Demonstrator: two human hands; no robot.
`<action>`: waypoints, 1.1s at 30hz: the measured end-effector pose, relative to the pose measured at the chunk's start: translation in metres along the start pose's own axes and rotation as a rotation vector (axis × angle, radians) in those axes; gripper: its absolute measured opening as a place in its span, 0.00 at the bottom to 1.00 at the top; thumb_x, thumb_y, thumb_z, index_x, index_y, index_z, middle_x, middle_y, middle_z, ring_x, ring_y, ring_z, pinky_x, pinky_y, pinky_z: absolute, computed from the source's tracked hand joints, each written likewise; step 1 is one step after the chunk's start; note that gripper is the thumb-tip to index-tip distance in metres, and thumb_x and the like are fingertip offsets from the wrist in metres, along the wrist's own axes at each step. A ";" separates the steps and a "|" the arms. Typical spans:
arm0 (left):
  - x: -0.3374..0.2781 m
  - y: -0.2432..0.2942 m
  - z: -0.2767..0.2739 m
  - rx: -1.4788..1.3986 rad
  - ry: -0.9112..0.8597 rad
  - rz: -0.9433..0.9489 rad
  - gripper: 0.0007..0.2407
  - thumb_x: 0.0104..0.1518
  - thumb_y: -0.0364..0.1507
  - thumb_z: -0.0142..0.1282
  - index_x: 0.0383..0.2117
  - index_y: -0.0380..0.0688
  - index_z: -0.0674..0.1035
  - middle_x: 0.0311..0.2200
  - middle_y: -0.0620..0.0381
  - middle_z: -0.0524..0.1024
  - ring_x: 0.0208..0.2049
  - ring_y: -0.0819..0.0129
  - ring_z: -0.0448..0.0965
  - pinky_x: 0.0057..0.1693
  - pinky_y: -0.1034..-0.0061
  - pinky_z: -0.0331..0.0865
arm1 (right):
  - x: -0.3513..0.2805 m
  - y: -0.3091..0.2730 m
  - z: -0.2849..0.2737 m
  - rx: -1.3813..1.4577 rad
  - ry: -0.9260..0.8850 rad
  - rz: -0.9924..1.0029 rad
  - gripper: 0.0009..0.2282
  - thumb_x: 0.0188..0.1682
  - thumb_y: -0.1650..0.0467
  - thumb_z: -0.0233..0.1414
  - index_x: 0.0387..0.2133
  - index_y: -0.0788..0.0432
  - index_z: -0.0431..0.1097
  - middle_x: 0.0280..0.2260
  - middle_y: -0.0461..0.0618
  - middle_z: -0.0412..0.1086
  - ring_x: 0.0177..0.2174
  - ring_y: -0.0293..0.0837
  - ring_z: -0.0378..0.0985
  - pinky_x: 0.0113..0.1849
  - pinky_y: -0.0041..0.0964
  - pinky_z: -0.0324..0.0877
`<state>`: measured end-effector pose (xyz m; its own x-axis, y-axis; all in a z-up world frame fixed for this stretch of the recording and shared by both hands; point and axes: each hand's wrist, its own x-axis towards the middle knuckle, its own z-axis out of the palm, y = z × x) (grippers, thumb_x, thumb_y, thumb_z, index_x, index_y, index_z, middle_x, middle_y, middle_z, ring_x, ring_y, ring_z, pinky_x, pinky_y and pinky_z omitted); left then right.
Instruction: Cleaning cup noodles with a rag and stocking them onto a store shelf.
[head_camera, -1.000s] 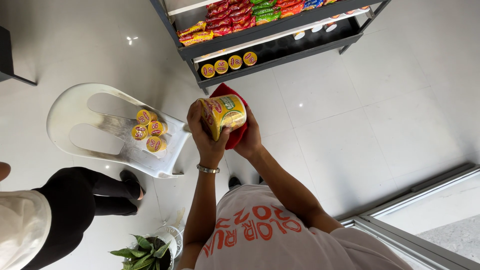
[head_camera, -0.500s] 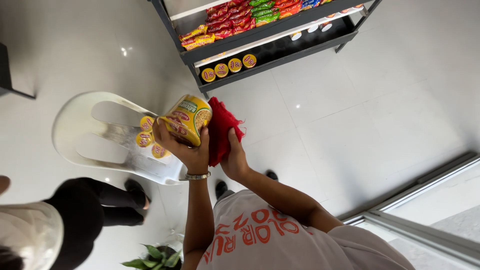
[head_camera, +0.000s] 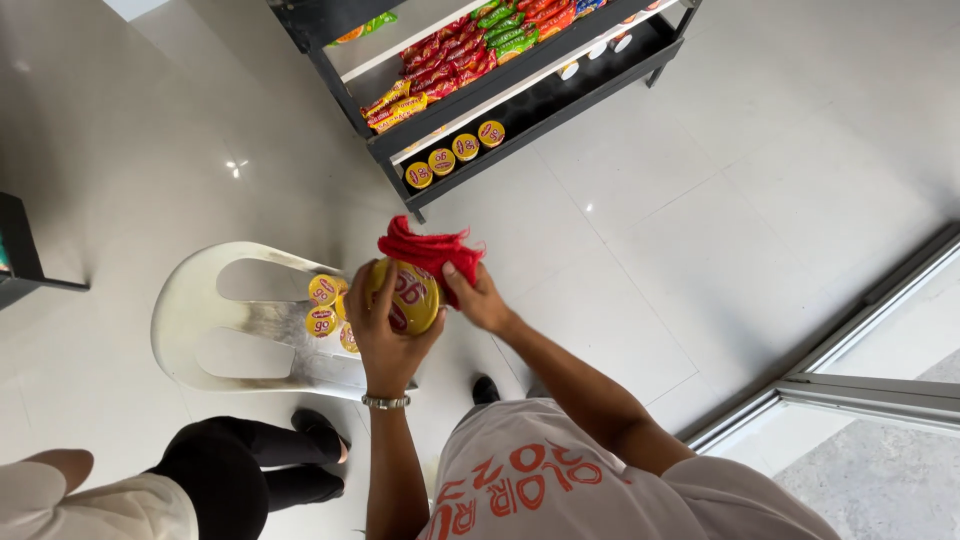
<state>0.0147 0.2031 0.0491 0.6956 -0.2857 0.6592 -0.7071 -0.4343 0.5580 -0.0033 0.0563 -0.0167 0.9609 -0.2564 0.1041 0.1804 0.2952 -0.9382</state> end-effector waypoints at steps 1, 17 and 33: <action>-0.002 -0.001 0.001 -0.006 -0.003 0.010 0.34 0.43 0.40 0.72 0.61 0.50 0.72 0.56 0.39 0.69 0.53 0.41 0.72 0.54 0.48 0.66 | 0.005 -0.004 0.000 0.000 0.008 -0.009 0.12 0.57 0.64 0.49 0.32 0.58 0.73 0.22 0.47 0.71 0.22 0.37 0.72 0.25 0.34 0.70; 0.053 0.068 0.255 -0.007 0.109 0.122 0.39 0.47 0.41 0.73 0.65 0.36 0.67 0.58 0.32 0.58 0.57 0.37 0.62 0.61 0.46 0.59 | 0.013 -0.039 -0.168 0.715 0.735 0.094 0.22 0.55 0.54 0.47 0.49 0.60 0.66 0.35 0.59 0.71 0.29 0.53 0.76 0.31 0.43 0.73; 0.121 0.192 0.455 -0.082 0.274 0.032 0.36 0.43 0.45 0.72 0.59 0.40 0.76 0.56 0.36 0.65 0.54 0.40 0.69 0.59 0.51 0.65 | 0.067 -0.216 -0.372 0.875 0.630 0.210 0.27 0.50 0.59 0.52 0.49 0.77 0.68 0.45 0.73 0.72 0.45 0.63 0.77 0.49 0.51 0.71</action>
<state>0.0204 -0.3038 0.0065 0.6205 -0.0517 0.7825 -0.7437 -0.3551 0.5663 -0.0561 -0.3667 0.0701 0.7554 -0.4751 -0.4512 0.3515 0.8750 -0.3328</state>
